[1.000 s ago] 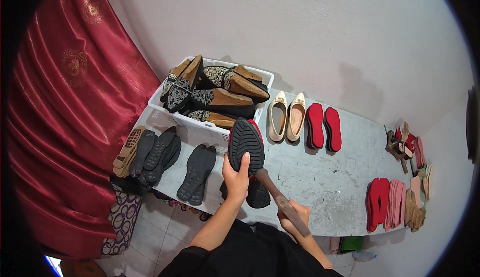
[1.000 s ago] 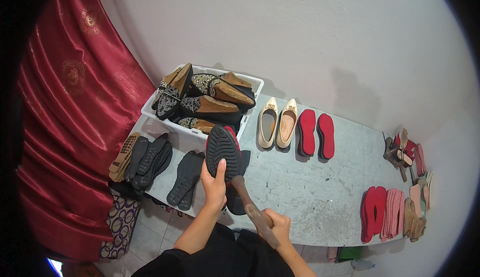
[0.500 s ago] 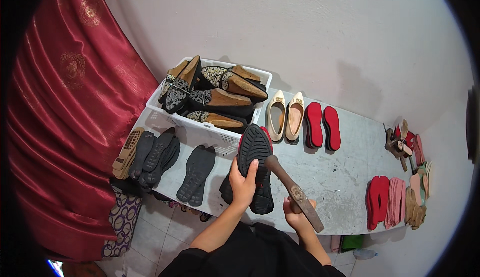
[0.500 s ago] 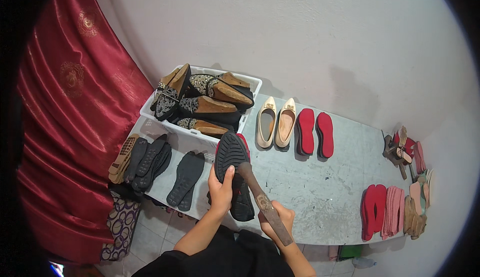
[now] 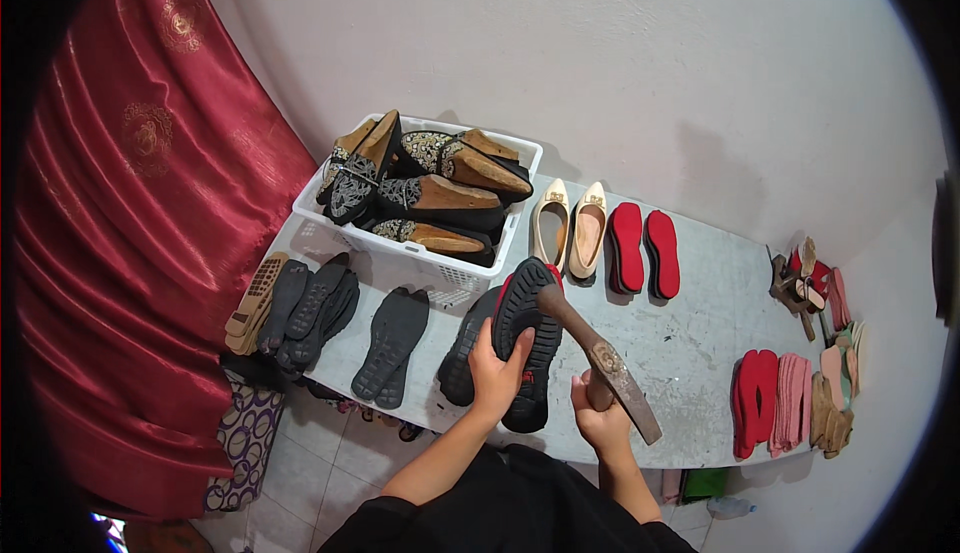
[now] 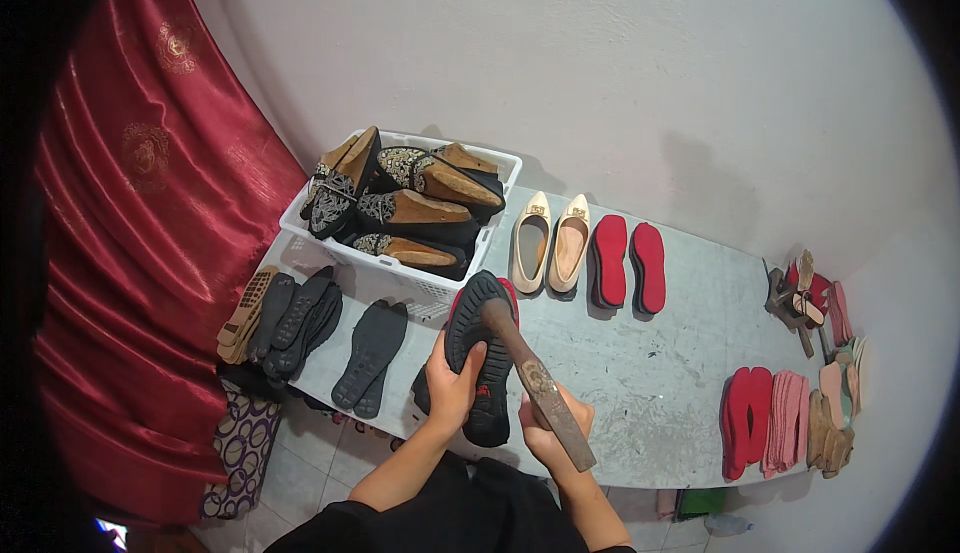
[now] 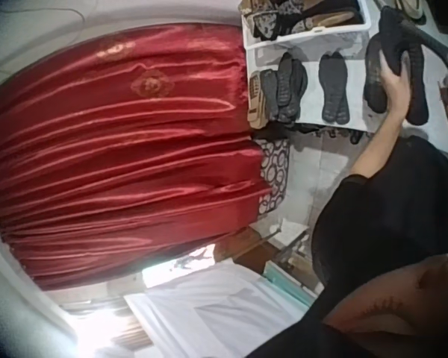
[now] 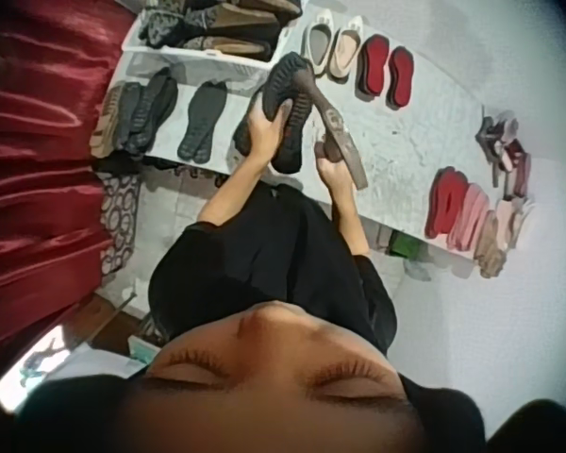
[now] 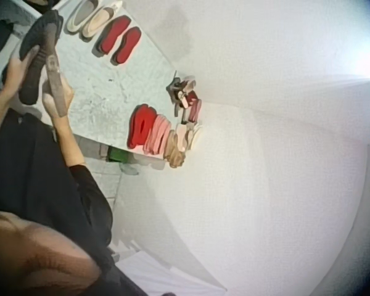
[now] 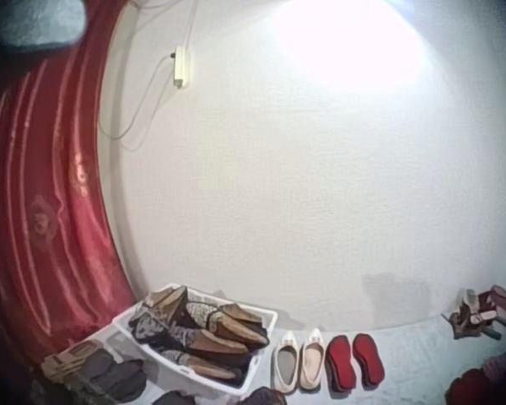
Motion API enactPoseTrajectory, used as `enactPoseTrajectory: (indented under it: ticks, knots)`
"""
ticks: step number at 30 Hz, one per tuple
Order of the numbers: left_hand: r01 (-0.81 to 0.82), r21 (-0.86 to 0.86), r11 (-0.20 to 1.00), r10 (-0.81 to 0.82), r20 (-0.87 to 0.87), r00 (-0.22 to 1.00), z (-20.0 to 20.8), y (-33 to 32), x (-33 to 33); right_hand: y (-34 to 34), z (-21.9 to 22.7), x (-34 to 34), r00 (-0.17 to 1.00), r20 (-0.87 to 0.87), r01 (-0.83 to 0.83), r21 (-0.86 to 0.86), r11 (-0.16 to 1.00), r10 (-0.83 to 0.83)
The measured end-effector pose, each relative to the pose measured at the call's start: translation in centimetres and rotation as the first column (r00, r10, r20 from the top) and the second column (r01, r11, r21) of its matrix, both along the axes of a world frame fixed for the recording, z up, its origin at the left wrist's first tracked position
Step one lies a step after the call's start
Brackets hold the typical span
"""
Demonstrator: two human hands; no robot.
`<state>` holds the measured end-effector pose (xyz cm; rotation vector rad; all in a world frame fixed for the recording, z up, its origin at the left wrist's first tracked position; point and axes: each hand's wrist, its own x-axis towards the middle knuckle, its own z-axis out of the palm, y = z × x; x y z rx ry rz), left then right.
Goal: The person assembles a shoe by joining the shoe sole and shoe upper with a hammer.
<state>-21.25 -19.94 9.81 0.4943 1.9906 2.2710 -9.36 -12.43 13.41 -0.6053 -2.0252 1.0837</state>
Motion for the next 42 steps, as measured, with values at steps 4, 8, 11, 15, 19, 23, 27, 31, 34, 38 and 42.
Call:
enactPoseTrajectory:
  ticks: [4, 8, 11, 15, 19, 23, 27, 31, 34, 38, 42]
  knots:
    - [-0.009, -0.085, 0.996, 0.011, 0.021, 1.000, 0.7, -0.3, 0.4, 0.4, 0.4, -0.4, 0.995, 0.089, -0.055, 0.063, 0.996, 0.050]
    - [-0.015, -0.021, 1.000, 0.015, -0.005, 1.000, 0.4, -0.4, 0.7, 0.3, 0.5, -0.1, 0.997, 0.061, -0.061, 0.105, 0.993, 0.055]
    - [0.006, -0.048, 0.999, -0.006, 0.009, 1.000, 1.1, -0.6, 1.0, 0.1, 0.7, 0.3, 0.993, 0.097, -0.082, 0.084, 0.993, 0.074]
    - [-0.019, -0.079, 0.997, 0.015, -0.058, 0.998, 0.8, -0.5, 1.1, 0.0, 0.4, 0.7, 0.995, 0.070, -0.077, 0.073, 0.994, 0.072]
    - [-0.043, -0.103, 0.994, 0.032, -0.105, 0.994, 1.2, -0.8, 1.2, 0.3, 0.8, 1.1, 0.980, 0.168, -0.114, 0.059, 0.992, 0.103]
    - [-0.063, -0.068, 0.996, 0.054, -0.133, 0.990, 0.5, -0.6, 1.1, -0.3, 0.1, 1.3, 0.993, 0.089, -0.087, 0.079, 0.993, 0.080]
    - [-0.042, -0.111, 0.993, 0.033, -0.083, 0.996, 0.7, -0.7, 1.3, 0.2, 0.0, 0.9, 0.979, 0.192, -0.089, 0.062, 0.994, 0.076]
    - [-0.044, -0.157, 0.987, 0.024, -0.125, 0.992, 0.4, -0.8, 1.5, 0.1, -0.2, 0.6, 0.993, 0.086, -0.095, 0.126, 0.987, 0.085]
    - [0.010, -0.120, 0.993, -0.016, -0.049, 0.999, 1.2, -0.5, 1.4, 0.2, -0.4, 0.4, 0.997, 0.071, -0.008, 0.066, 0.998, 0.003]
    - [0.005, -0.105, 0.994, -0.008, -0.034, 0.999, 0.5, -0.1, 0.8, 0.6, 0.4, -0.4, 0.997, 0.077, -0.014, 0.086, 0.996, 0.007]
    - [0.035, -0.132, 0.991, -0.043, -0.056, 0.998, 1.8, -0.2, 1.3, 0.9, 0.5, -0.5, 0.996, -0.065, 0.059, 0.074, 0.996, -0.054]
